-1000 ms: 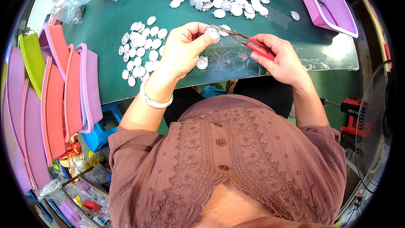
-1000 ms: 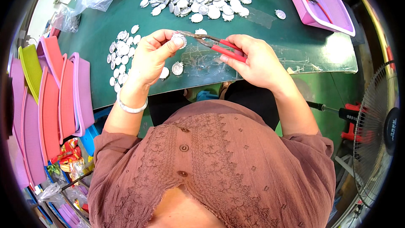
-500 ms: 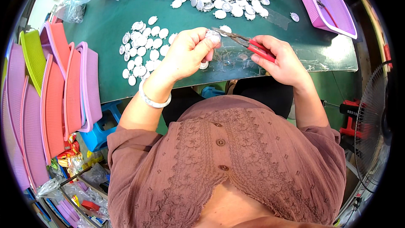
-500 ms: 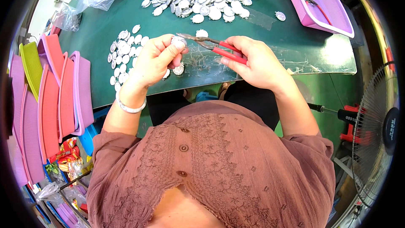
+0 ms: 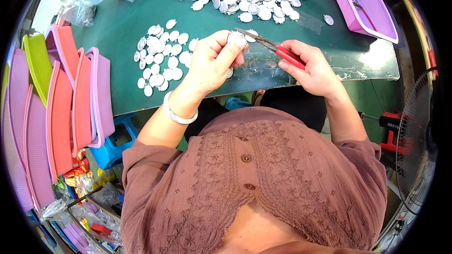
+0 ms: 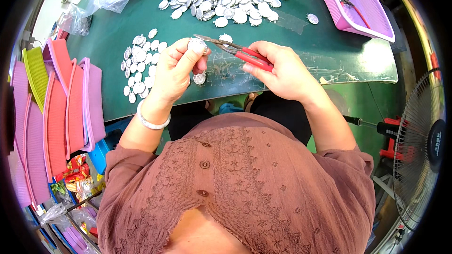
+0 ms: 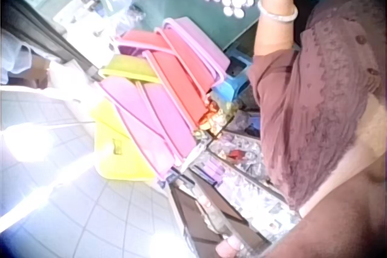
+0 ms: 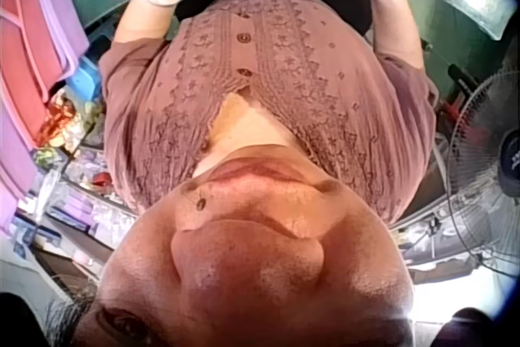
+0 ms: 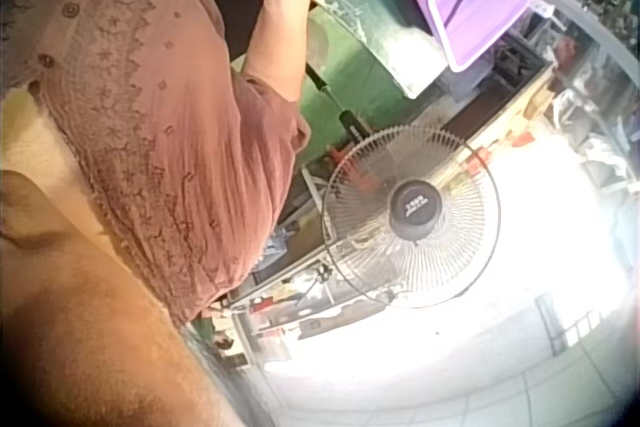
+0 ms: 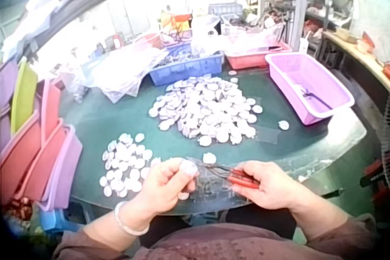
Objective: The person uses pliers to attach small metal loops to silver circular pendants on a green table. They repeatedly pick up pendants, secure the loops, and place the finished pieces into a yellow basket.
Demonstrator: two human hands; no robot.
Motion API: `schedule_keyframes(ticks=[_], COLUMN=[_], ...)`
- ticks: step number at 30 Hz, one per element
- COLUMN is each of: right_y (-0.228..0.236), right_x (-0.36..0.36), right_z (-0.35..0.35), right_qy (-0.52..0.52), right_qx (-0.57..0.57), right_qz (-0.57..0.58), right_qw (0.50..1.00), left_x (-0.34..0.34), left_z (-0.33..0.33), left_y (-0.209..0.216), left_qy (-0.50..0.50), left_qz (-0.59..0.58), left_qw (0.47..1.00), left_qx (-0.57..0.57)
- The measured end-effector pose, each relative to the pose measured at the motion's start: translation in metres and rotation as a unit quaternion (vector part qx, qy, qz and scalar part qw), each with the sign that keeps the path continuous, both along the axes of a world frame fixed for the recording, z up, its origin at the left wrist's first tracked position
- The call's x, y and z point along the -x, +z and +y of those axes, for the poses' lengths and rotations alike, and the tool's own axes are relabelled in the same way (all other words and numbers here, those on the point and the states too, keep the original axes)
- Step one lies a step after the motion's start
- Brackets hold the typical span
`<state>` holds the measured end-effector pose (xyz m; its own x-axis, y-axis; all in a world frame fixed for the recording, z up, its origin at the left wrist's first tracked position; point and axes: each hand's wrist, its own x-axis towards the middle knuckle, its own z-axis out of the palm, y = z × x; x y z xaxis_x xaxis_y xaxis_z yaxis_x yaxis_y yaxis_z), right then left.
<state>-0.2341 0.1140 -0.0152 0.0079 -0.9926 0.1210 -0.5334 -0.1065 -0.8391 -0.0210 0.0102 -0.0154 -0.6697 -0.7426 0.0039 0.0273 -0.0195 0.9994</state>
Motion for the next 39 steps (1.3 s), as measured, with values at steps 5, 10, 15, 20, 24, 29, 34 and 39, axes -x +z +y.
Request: schedule_keyframes(ticks=[5,10,15,20,24,29,34,39], right_y=[-0.002,0.003,0.000,0.000,0.000,-0.002,-0.007,-0.009], right_x=[-0.002,0.000,0.003,0.003,0.003,0.006,0.004,0.012], right_z=[0.001,0.001,0.001,0.001,0.001,-0.001,-0.001,-0.003], right_qy=[-0.008,0.000,0.017,0.029,0.046,0.068,0.057,-0.014], right_qx=[0.023,-0.001,-0.001,-0.023,-0.048,-0.075,-0.093,-0.034], right_qz=[-0.003,0.006,0.014,-0.013,-0.049,-0.076,-0.086,-0.028], right_qw=[1.000,1.000,1.000,0.999,0.997,0.992,0.990,0.999], left_x=[0.003,0.005,-0.001,-0.002,-0.004,-0.007,-0.006,-0.008], left_z=[0.004,0.006,-0.001,-0.003,-0.003,-0.005,-0.005,-0.018], left_y=[0.000,-0.004,-0.004,-0.003,-0.002,-0.003,-0.005,-0.012], left_qy=[0.022,0.040,0.012,-0.004,-0.005,-0.021,-0.003,0.009], left_qz=[0.035,0.033,-0.003,0.025,0.038,0.037,0.032,-0.101], left_qw=[0.999,0.999,0.999,0.998,0.996,0.995,0.995,0.993], left_qx=[-0.017,-0.001,0.043,0.061,0.078,0.089,0.097,0.054])
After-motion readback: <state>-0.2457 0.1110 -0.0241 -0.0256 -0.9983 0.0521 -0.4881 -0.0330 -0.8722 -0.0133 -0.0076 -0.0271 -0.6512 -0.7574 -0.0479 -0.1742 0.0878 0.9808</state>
